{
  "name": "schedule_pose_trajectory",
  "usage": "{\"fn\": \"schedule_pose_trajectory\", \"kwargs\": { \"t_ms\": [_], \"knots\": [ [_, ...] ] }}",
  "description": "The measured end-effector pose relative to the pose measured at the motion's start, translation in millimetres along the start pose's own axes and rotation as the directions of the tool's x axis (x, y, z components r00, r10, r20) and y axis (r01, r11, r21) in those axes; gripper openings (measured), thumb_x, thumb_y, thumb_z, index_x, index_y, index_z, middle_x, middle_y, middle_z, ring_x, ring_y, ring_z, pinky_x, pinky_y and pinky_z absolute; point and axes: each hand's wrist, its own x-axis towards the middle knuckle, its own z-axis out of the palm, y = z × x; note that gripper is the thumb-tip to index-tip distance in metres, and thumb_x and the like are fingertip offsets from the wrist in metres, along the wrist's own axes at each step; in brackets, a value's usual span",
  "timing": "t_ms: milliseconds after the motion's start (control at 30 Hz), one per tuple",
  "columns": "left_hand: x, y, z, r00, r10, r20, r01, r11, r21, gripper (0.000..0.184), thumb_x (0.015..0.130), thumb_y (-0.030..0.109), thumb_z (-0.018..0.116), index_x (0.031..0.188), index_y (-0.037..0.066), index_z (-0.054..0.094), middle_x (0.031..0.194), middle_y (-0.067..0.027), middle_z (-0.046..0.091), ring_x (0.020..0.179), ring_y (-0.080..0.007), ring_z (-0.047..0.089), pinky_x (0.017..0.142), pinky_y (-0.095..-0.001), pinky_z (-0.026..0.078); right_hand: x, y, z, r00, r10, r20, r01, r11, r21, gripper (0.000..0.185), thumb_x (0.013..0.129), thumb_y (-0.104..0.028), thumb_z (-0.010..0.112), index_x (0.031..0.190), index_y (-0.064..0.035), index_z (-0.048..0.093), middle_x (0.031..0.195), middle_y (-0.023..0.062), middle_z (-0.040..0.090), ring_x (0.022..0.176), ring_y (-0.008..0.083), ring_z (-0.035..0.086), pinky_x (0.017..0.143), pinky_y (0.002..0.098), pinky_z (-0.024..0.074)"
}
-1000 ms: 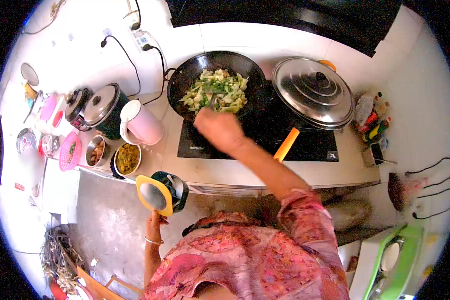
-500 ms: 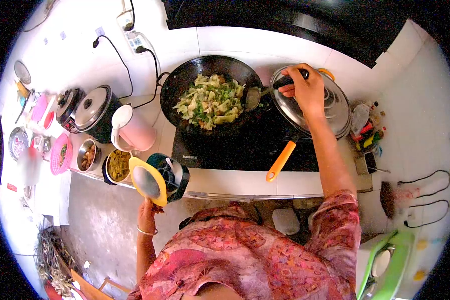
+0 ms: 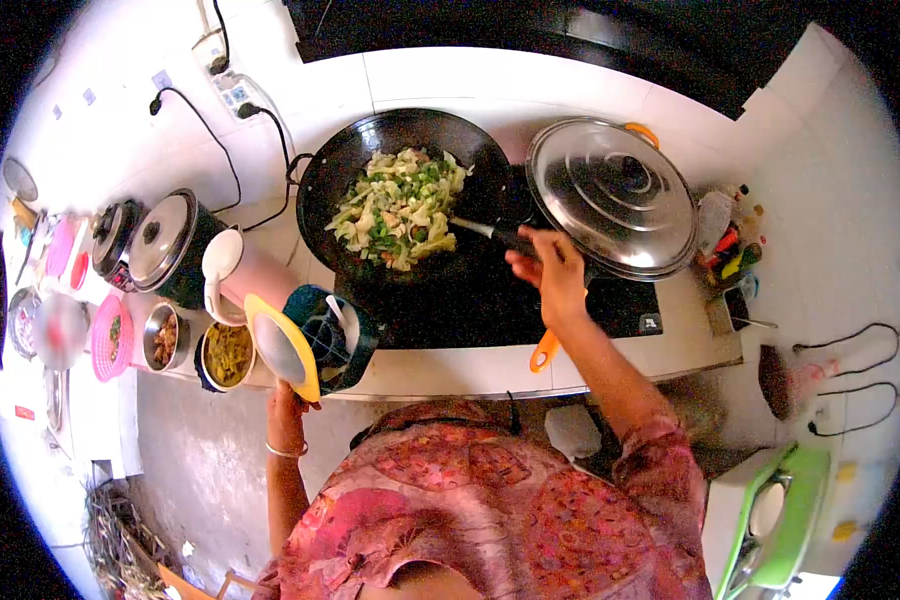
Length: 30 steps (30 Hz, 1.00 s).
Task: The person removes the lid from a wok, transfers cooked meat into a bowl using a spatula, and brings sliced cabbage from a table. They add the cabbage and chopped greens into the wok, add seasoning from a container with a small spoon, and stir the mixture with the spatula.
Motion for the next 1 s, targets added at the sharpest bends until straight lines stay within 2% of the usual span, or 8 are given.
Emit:
{"fn": "schedule_pose_trajectory", "kwargs": {
  "t_ms": [133, 233, 300, 333, 433, 600, 700, 1000],
  "knots": [
    [24.0, 14.3, -10.1, 0.998, -0.022, 0.062, 0.025, 0.998, -0.052, 0.049, 0.098, 0.044, 0.038, 0.084, 0.003, 0.060, 0.068, -0.0026, 0.056, 0.061, -0.0105, 0.050, 0.058, -0.0234, 0.037, -43.7, 12.1, -3.0, 0.993, 0.121, -0.013, -0.122, 0.989, -0.079, 0.018, 0.095, -0.017, 0.052, 0.102, -0.0017, 0.057, 0.111, 0.0093, 0.061, 0.081, 0.0189, 0.066, 0.066, 0.0258, 0.0549],
    [36.2, 22.5, -19.9, 0.998, -0.038, 0.045, 0.039, 0.999, -0.006, 0.047, 0.099, 0.044, 0.038, 0.085, 0.004, 0.059, 0.071, -0.0020, 0.056, 0.063, -0.0101, 0.049, 0.059, -0.0233, 0.037, -47.4, 15.7, -3.7, 0.958, -0.065, 0.278, 0.218, 0.796, -0.564, 0.020, 0.093, -0.015, 0.056, 0.106, -0.0018, 0.063, 0.106, 0.0070, 0.064, 0.095, 0.0137, 0.059, 0.080, 0.0284, 0.0477],
    [41.9, 29.5, -21.0, 0.998, -0.060, 0.027, 0.062, 0.994, -0.085, 0.046, 0.099, 0.042, 0.038, 0.083, 0.005, 0.059, 0.071, -0.0014, 0.056, 0.064, -0.0089, 0.046, 0.060, -0.0229, 0.035, -55.9, -3.6, 13.3, 0.730, -0.484, 0.482, 0.611, 0.147, -0.778, 0.019, 0.089, -0.013, 0.060, 0.106, -0.0039, 0.063, 0.099, 0.0077, 0.066, 0.089, 0.0146, 0.060, 0.077, 0.0282, 0.0481],
    [47.4, 32.9, -25.5, 0.997, -0.034, 0.073, 0.038, 0.998, -0.055, 0.046, 0.099, 0.041, 0.038, 0.082, 0.004, 0.059, 0.071, -0.0017, 0.055, 0.064, -0.0089, 0.046, 0.060, -0.0231, 0.035, -62.4, -18.3, 33.9, 0.858, -0.351, 0.375, 0.510, 0.500, -0.700, 0.021, 0.087, -0.013, 0.063, 0.106, -0.0058, 0.064, 0.099, 0.0087, 0.066, 0.087, 0.0185, 0.061, 0.077, 0.0310, 0.0490],
    [56.2, 44.3, -26.7, 0.984, 0.005, 0.178, -0.005, 1.000, -0.004, 0.047, 0.099, 0.040, 0.038, 0.081, 0.003, 0.059, 0.071, -0.0023, 0.056, 0.064, -0.0092, 0.045, 0.060, -0.0234, 0.035, -67.1, -39.0, 84.3, 0.838, -0.080, 0.539, 0.450, 0.661, -0.600, 0.023, 0.086, -0.008, 0.063, 0.109, -0.0086, 0.065, 0.100, 0.0087, 0.064, 0.085, 0.0181, 0.061, 0.065, 0.0281, 0.0486],
    [66.1, 53.8, -39.7, 0.942, 0.019, 0.334, -0.050, 0.995, 0.082, 0.044, 0.097, 0.043, 0.042, 0.091, 0.003, 0.059, 0.078, -0.0012, 0.057, 0.067, -0.0101, 0.048, 0.060, -0.0244, 0.037, -50.6, -42.3, 167.6, 0.447, -0.085, 0.891, 0.883, 0.204, -0.423, 0.019, 0.082, -0.020, 0.066, 0.099, -0.0119, 0.067, 0.083, 0.0060, 0.058, 0.080, 0.0228, 0.060, 0.064, 0.0344, 0.0470],
    [67.0, 60.9, -38.1, 0.946, 0.033, 0.323, -0.077, 0.989, 0.125, 0.048, 0.099, 0.039, 0.037, 0.085, -0.001, 0.060, 0.072, -0.0034, 0.057, 0.066, -0.0103, 0.047, 0.062, -0.0240, 0.038, -39.6, -34.0, 186.5, 0.426, 0.169, 0.889, 0.889, 0.103, -0.445, 0.018, 0.081, -0.025, 0.066, 0.093, -0.0124, 0.067, 0.081, 0.0052, 0.056, 0.080, 0.0261, 0.059, 0.066, 0.0392, 0.0457],
    [72.9, 67.1, -46.0, 0.969, -0.005, 0.247, -0.035, 0.987, 0.159, 0.050, 0.099, 0.042, 0.038, 0.085, 0.001, 0.062, 0.070, -0.0038, 0.061, 0.065, -0.0089, 0.050, 0.061, -0.0233, 0.037, -35.2, -34.8, 185.4, 0.421, 0.116, 0.899, 0.845, 0.310, -0.436, 0.012, 0.080, -0.019, 0.066, 0.079, -0.0078, 0.062, 0.079, 0.0067, 0.059, 0.076, 0.0277, 0.060, 0.066, 0.0387, 0.0458]
  ]
}}
